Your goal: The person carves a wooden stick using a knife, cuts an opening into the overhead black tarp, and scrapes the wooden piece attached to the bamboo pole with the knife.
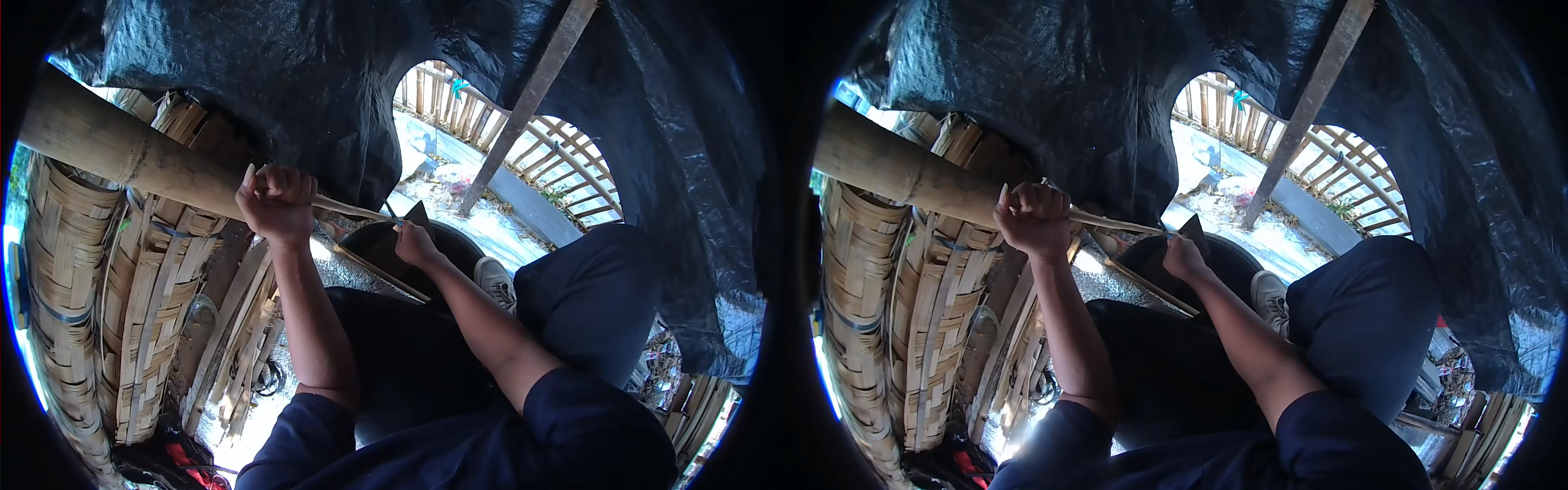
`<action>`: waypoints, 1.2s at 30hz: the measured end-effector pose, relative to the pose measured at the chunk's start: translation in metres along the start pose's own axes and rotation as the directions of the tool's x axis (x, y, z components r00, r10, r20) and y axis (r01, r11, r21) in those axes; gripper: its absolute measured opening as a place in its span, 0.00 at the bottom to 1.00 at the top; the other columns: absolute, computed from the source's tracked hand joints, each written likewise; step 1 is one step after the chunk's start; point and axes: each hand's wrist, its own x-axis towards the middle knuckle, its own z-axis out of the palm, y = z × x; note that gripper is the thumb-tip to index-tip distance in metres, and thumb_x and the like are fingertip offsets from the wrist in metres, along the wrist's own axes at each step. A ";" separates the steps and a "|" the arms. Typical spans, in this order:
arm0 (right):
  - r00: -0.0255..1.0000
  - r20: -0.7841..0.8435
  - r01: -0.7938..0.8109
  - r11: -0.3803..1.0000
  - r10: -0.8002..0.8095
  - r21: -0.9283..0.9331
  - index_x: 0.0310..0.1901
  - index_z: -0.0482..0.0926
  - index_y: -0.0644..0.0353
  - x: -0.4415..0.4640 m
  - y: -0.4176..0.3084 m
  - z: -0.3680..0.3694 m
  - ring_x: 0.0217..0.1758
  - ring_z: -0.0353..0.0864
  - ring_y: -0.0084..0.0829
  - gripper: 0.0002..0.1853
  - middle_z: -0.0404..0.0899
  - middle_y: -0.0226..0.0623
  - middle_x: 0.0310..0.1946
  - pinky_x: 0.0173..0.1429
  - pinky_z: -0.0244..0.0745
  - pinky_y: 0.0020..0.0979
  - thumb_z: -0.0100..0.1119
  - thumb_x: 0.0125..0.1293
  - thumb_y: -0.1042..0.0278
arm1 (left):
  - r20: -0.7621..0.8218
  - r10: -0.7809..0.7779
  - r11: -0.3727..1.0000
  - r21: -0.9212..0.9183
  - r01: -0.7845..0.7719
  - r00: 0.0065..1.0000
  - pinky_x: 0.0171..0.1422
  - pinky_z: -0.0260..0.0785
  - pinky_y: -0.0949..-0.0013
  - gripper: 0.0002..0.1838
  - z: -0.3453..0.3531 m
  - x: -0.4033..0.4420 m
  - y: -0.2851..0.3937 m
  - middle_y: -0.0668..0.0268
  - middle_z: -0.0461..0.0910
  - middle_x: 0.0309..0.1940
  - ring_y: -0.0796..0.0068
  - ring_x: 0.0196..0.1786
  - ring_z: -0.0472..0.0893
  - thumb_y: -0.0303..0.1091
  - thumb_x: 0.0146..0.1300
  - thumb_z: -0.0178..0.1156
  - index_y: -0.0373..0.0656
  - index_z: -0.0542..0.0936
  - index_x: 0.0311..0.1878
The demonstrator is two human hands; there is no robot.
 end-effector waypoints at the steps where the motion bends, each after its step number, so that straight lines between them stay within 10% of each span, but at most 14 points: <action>1: 1.000 0.025 0.006 0.999 -0.006 -0.035 0.40 0.75 0.74 0.002 0.000 0.003 0.42 0.80 0.58 0.14 0.79 0.65 0.33 0.50 0.74 0.52 0.46 0.67 0.68 | 0.006 0.001 1.000 -0.003 -0.001 1.000 0.22 0.38 0.68 0.25 0.002 0.000 -0.001 0.75 0.47 0.10 0.80 0.15 0.42 0.52 0.67 0.40 0.51 0.54 0.17; 5: 0.992 0.125 -0.006 0.996 0.017 -0.088 0.42 0.77 0.72 0.000 -0.014 -0.018 0.45 0.80 0.59 0.16 0.79 0.65 0.34 0.53 0.74 0.50 0.45 0.68 0.66 | 0.023 -0.019 1.000 -0.014 0.019 1.000 0.23 0.39 0.68 0.24 0.011 0.000 -0.004 0.75 0.48 0.11 0.80 0.16 0.43 0.51 0.66 0.40 0.50 0.54 0.17; 10: 0.966 0.221 -0.127 0.991 0.133 -0.040 0.42 0.78 0.70 0.000 -0.034 -0.055 0.19 0.80 0.41 0.19 0.80 0.53 0.25 0.29 0.77 0.43 0.41 0.71 0.61 | 0.056 -0.101 0.995 0.000 0.101 0.993 0.24 0.40 0.69 0.24 0.023 -0.004 -0.012 0.76 0.48 0.13 0.80 0.17 0.46 0.51 0.66 0.40 0.50 0.55 0.16; 36: 0.928 0.288 -0.244 0.970 0.235 -0.004 0.37 0.75 0.67 -0.017 -0.064 -0.106 0.13 0.73 0.34 0.21 0.76 0.44 0.19 0.24 0.70 0.40 0.39 0.73 0.55 | 0.055 0.051 0.980 0.189 -0.060 0.997 0.32 0.52 0.70 0.23 0.039 -0.003 -0.017 0.69 0.57 0.20 0.77 0.24 0.56 0.49 0.70 0.40 0.43 0.62 0.23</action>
